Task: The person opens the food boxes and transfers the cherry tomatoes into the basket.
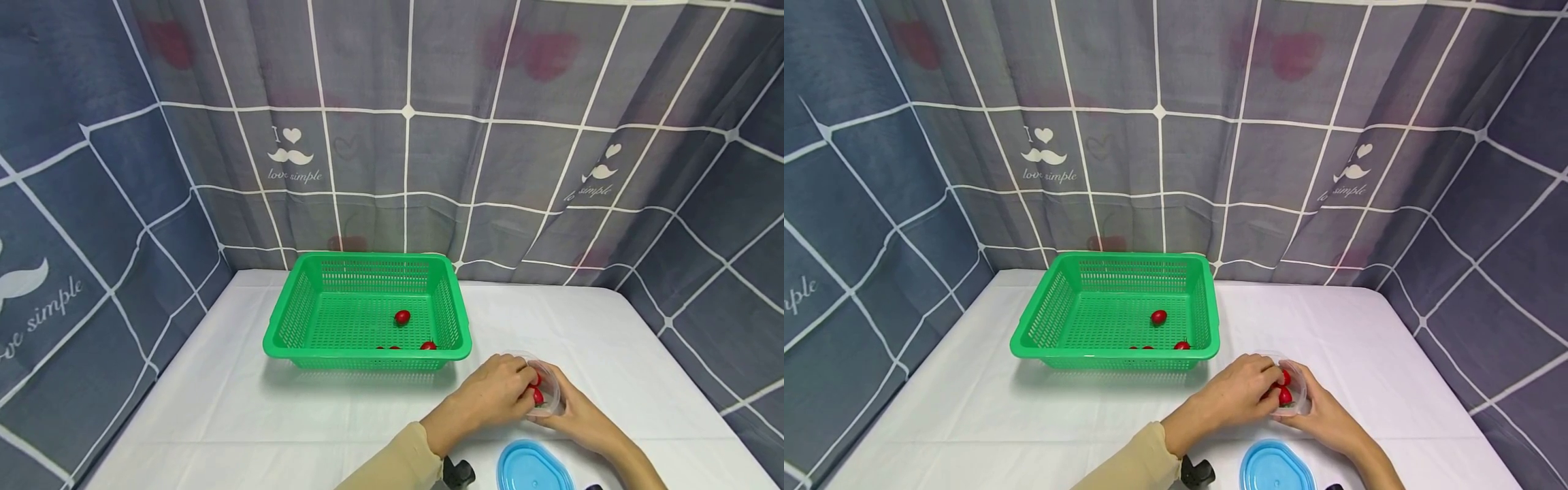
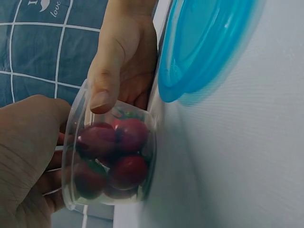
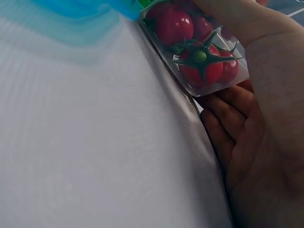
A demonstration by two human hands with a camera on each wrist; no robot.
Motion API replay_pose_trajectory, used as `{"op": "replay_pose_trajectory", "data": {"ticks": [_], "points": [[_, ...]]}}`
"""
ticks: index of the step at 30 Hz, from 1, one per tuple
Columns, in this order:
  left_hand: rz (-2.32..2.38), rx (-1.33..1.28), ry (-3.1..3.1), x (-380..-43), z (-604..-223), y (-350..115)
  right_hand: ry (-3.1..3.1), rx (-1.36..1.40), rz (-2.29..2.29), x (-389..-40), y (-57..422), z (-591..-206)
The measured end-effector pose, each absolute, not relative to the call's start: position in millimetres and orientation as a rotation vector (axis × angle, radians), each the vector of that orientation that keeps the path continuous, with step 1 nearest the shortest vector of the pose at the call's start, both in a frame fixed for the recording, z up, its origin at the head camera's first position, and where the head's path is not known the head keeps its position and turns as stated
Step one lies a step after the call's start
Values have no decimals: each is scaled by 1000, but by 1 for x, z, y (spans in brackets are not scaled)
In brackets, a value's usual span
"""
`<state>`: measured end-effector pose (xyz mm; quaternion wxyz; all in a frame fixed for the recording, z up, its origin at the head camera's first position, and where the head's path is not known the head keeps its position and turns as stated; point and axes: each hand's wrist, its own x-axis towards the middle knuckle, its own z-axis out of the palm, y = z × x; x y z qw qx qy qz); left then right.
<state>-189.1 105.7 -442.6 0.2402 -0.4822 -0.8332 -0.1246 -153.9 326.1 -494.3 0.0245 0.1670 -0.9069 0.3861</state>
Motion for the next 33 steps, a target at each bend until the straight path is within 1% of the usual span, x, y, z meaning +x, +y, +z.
{"op": "replay_pose_trajectory", "data": {"ticks": [6,17,24,33], "points": [[-348,-1329,-2296,-188,-441,105,-2821,509,1175,-155,325,-493],[-571,-1432,-2512,-185,-434,104,-2852,497,1220,-153,327,-490],[-734,-1492,-2543,-186,-432,105,-2790,576,1227,-153,328,-491],[-811,-1490,-2538,-190,-434,105,-2802,565,1179,-154,329,-493]]}}
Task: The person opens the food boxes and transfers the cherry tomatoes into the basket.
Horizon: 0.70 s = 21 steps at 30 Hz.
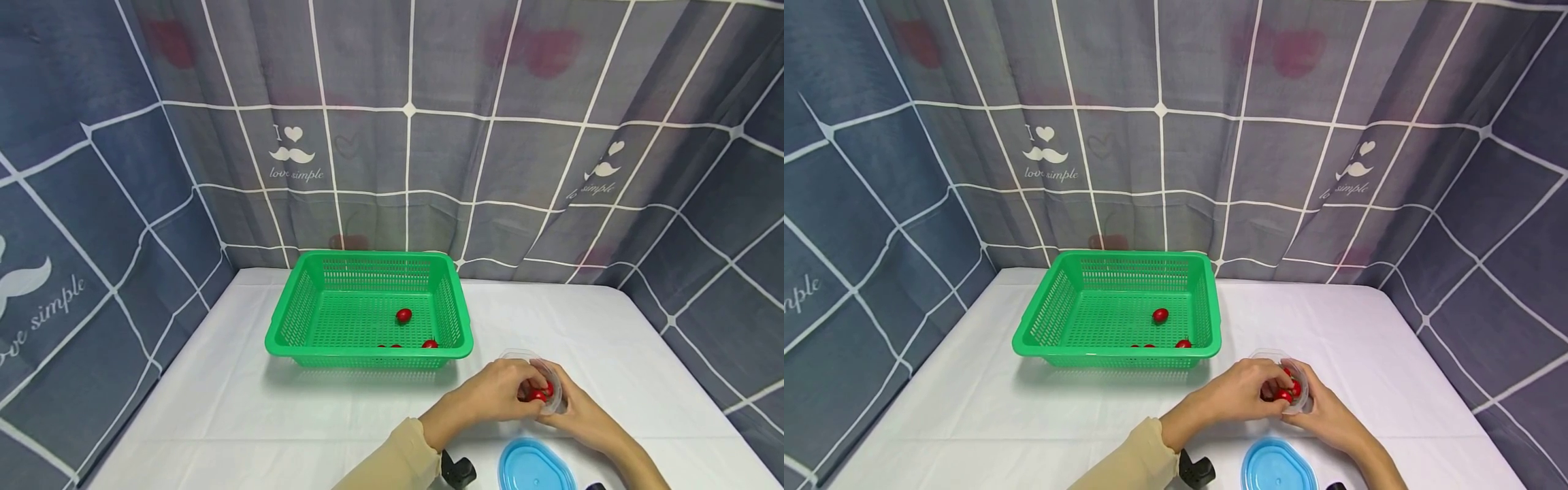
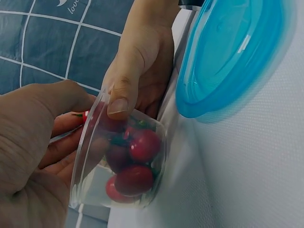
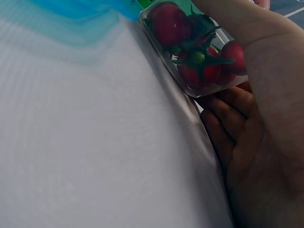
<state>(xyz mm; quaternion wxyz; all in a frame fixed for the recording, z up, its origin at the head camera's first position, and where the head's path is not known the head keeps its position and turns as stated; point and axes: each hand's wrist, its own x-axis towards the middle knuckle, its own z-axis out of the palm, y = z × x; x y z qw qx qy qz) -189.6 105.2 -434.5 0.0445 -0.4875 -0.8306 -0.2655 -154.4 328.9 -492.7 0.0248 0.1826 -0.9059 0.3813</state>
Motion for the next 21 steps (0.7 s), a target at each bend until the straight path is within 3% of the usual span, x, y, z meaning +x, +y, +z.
{"op": "replay_pose_trajectory", "data": {"ticks": [21], "points": [[-817,-1452,-2466,-189,-423,100,-2853,513,1240,-153,328,-489]]}}
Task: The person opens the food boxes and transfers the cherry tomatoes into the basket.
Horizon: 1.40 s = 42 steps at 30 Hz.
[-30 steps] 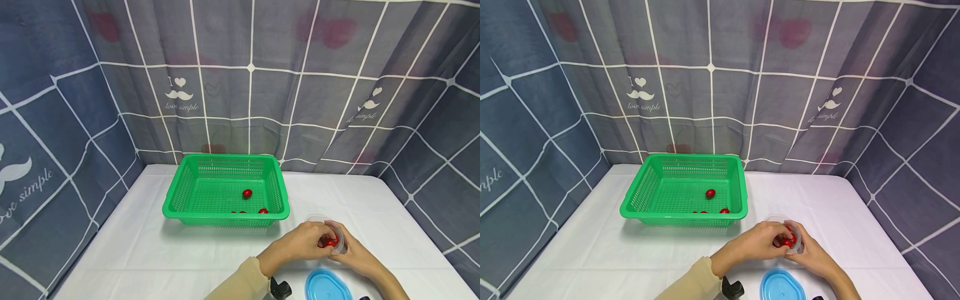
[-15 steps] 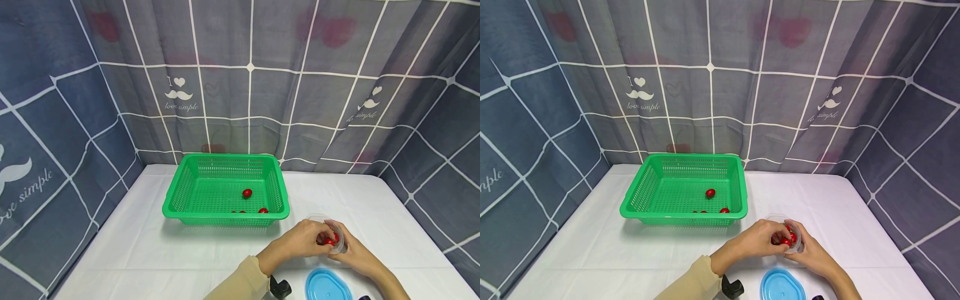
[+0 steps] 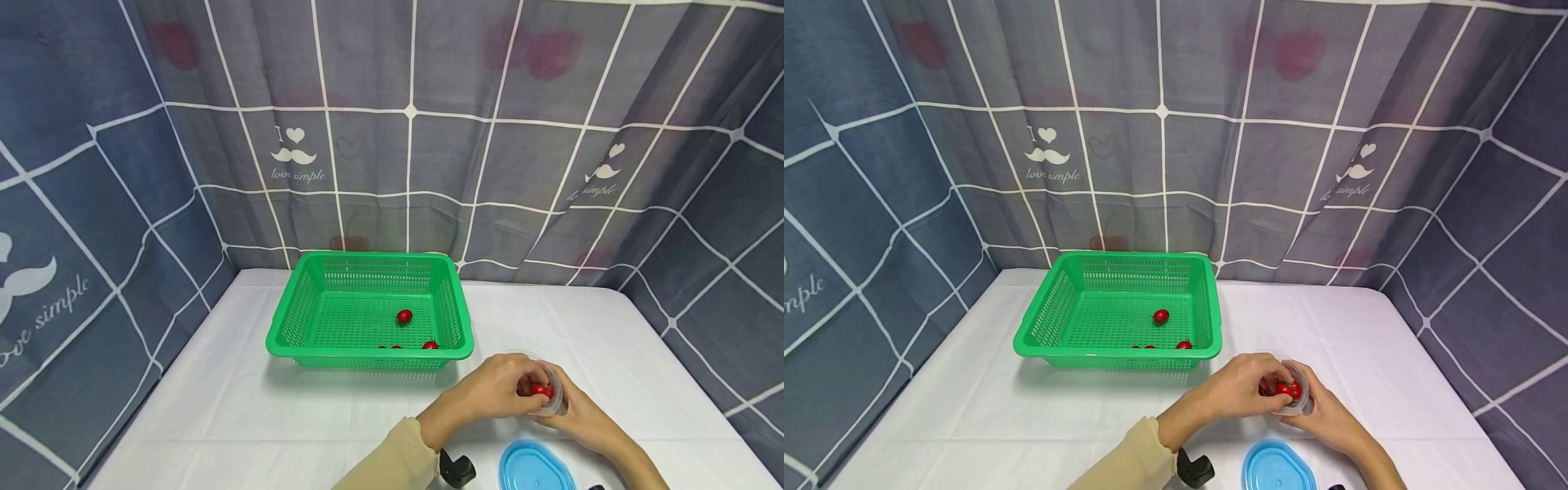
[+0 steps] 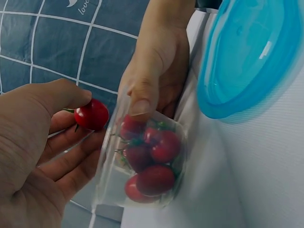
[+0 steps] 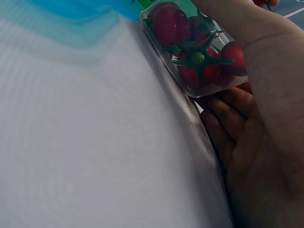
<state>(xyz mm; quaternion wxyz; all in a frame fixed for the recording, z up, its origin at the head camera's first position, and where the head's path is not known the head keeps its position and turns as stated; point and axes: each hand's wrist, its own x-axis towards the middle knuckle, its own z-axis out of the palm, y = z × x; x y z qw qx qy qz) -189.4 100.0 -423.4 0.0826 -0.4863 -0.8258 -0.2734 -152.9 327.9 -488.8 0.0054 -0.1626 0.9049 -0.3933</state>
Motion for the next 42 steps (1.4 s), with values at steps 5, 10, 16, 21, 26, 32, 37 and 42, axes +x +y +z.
{"op": "replay_pose_trajectory", "data": {"ticks": [5,10,16,21,26,32,37,42], "points": [[-846,-1408,-2455,-188,-417,96,2860,-498,-1219,-153,326,-490],[-902,-1353,-2450,-187,-410,91,2874,-478,-1209,-153,325,-490],[-921,-1336,-2418,-186,-400,85,2855,-458,-1225,-154,324,-490],[-952,-1349,-2361,-188,-393,81,2868,-440,-1203,-153,324,-489],[-991,-1361,-2283,-190,-388,75,2852,-421,-1218,-153,324,-489],[-1070,-1370,-2249,-191,-380,67,2816,-417,-1262,-153,324,-489],[-1134,-1371,-2220,-192,-372,60,2833,-434,-1265,-153,324,-490],[-1143,-1340,-2178,-194,-366,54,2849,-433,-1259,-154,322,-491]]}}
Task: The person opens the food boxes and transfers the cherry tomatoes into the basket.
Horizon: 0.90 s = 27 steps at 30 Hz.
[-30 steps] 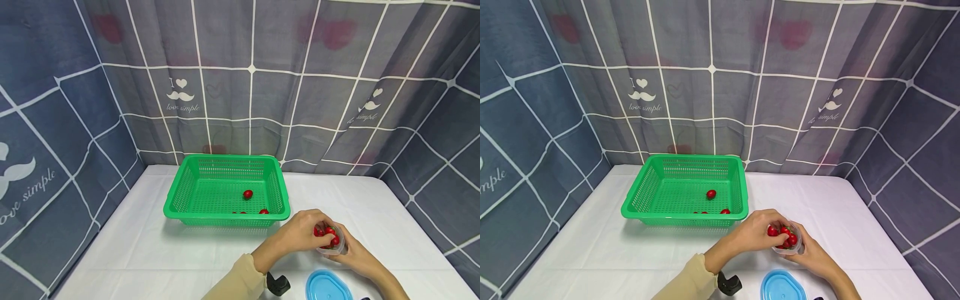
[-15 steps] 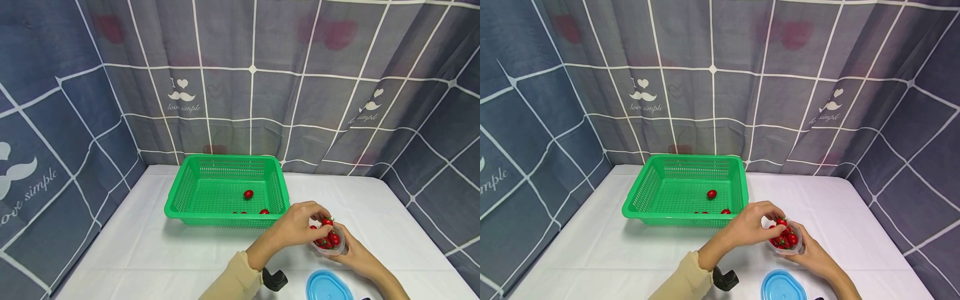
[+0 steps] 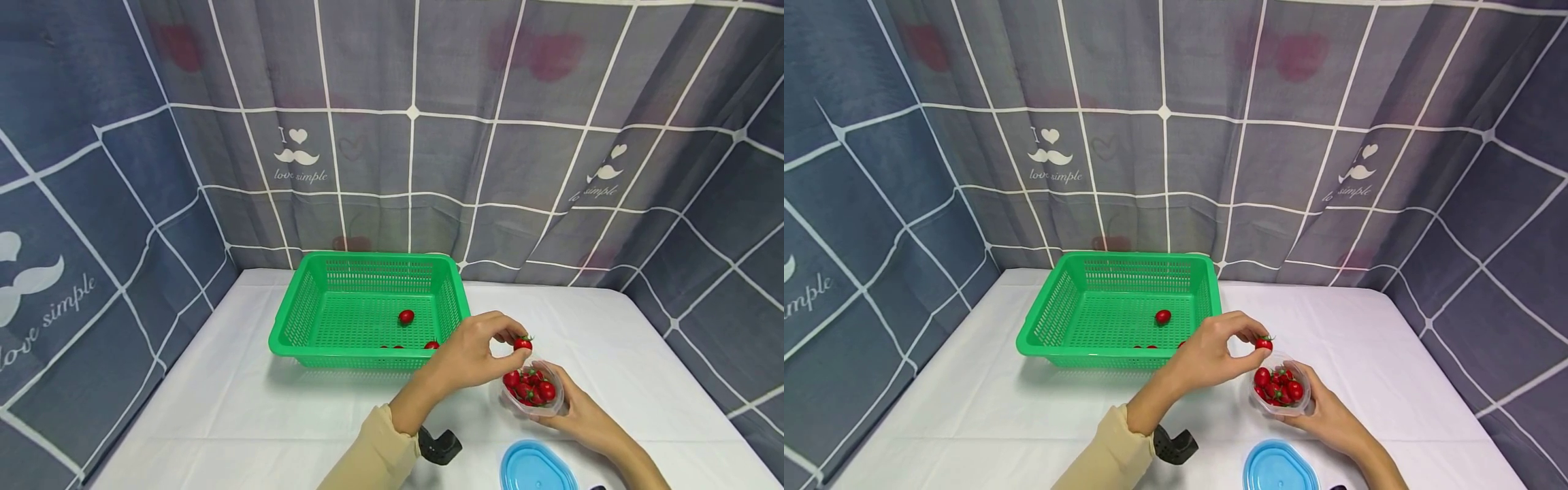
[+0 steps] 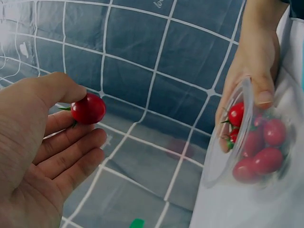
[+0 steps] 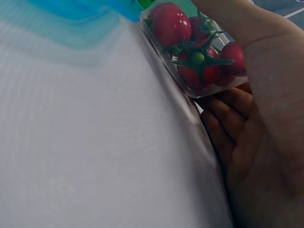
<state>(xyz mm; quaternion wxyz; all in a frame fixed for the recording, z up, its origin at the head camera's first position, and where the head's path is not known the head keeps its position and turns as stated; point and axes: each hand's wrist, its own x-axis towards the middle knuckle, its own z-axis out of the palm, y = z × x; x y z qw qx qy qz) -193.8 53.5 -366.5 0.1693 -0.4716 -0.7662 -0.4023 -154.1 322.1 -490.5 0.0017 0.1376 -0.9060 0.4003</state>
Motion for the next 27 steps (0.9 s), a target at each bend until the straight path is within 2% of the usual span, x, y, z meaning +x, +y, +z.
{"op": "replay_pose_trajectory", "data": {"ticks": [27], "points": [[-1358,-1075,-2160,-212,-352,9,-2892,354,1274,-157,319,-488]]}}
